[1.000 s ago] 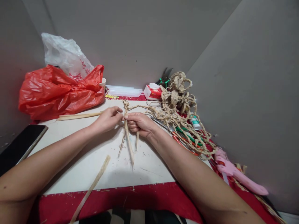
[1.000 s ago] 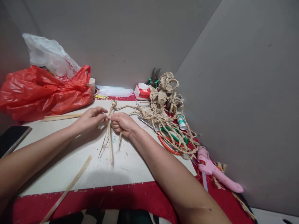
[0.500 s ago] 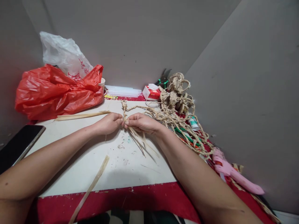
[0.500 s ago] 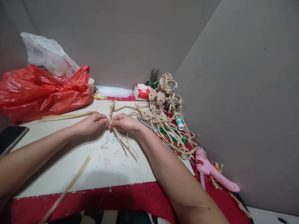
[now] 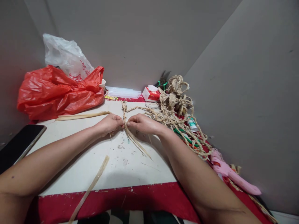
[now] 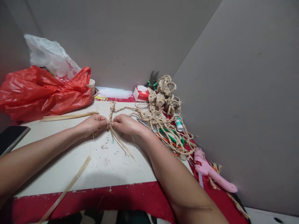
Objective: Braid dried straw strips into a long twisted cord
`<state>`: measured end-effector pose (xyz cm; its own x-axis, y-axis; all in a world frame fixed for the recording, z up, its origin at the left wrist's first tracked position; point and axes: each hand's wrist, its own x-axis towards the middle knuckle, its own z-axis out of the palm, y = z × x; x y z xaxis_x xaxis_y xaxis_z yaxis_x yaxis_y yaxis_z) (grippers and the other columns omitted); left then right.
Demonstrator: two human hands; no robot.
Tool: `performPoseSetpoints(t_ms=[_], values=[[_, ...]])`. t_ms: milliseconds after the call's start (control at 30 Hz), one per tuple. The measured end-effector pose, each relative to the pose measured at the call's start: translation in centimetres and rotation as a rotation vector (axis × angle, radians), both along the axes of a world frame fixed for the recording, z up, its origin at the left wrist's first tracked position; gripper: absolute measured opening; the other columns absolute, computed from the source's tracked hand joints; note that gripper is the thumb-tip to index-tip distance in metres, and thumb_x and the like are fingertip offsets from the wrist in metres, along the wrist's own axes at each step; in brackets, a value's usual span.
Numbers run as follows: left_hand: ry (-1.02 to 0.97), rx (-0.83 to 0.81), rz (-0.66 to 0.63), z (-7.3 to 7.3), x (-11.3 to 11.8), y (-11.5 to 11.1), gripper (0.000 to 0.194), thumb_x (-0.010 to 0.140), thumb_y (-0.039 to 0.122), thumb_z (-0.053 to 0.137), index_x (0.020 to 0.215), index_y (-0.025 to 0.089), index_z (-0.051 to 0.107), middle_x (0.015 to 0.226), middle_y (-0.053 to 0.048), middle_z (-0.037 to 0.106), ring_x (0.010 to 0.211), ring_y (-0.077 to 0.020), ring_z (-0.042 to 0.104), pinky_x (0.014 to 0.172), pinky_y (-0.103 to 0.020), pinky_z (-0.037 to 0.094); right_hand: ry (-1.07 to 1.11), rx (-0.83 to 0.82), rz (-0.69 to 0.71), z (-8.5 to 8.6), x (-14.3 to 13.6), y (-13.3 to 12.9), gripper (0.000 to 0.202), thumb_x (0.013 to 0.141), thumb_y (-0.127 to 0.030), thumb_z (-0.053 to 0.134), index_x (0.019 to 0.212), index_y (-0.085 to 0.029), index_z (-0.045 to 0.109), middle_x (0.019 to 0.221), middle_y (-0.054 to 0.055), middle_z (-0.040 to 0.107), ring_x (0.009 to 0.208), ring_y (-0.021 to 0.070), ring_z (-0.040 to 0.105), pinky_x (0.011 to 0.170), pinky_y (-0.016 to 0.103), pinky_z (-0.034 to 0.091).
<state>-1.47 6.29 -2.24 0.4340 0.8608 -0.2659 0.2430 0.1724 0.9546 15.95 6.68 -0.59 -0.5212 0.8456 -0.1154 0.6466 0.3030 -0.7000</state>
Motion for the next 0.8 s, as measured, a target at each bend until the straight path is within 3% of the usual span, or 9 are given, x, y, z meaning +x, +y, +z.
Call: performPoseSetpoints(t_ms=[300,500,633,733,800], values=[[-0.086,0.024,0.055,-0.1,0.1,-0.5,0.02,0.075,0.019,0.05,0.056,0.015,0.052,0.036,0.007,0.032,0.03,-0.0038,0.022,0.034,-0.021,0.014,0.031,-0.029,-0.119,0.4,-2.0,-1.3,0.027,0.081,-0.019,0.042,0.061,-0.013,0.06,0.052,0.001,0.05,0.05,0.0102,0.043,0.051,0.023,0.03],[-0.164,-0.098,0.118,-0.3,0.4,-0.9,0.031,0.076,0.016,0.048,0.047,0.017,0.037,0.035,0.008,0.028,0.03,-0.0031,0.021,0.034,-0.02,0.013,-0.367,0.224,-0.137,-0.2,-3.6,-3.5,0.032,0.085,-0.022,0.037,0.082,-0.012,0.067,0.082,0.012,0.068,0.07,0.0186,0.058,0.063,0.027,0.037],[-0.18,-0.123,0.099,-0.3,0.4,-1.0,0.026,0.076,0.016,0.051,0.051,0.016,0.046,0.034,0.007,0.033,0.029,-0.0035,0.023,0.034,-0.021,0.013,-0.486,0.26,-0.014,0.6,-4.3,-5.1,0.032,0.087,-0.022,0.037,0.087,-0.011,0.067,0.088,0.015,0.068,0.073,0.0197,0.059,0.066,0.029,0.039],[-0.185,-0.121,0.098,0.0,0.2,-0.9,0.018,0.076,0.018,0.054,0.058,0.014,0.054,0.036,0.007,0.037,0.03,-0.0038,0.025,0.034,-0.021,0.015,-0.369,0.137,0.242,2.4,-3.4,-5.4,0.028,0.086,-0.028,0.046,0.072,-0.012,0.065,0.072,0.008,0.066,0.059,0.014,0.053,0.056,0.025,0.035],[-0.209,-0.098,0.098,0.2,0.1,-0.8,0.018,0.075,0.018,0.055,0.057,0.014,0.053,0.037,0.007,0.037,0.031,-0.0037,0.026,0.035,-0.02,0.016,-0.209,0.019,0.277,3.3,-2.3,-4.6,0.034,0.086,-0.037,0.049,0.064,-0.013,0.061,0.06,0.004,0.06,0.051,0.0104,0.047,0.051,0.023,0.032]])
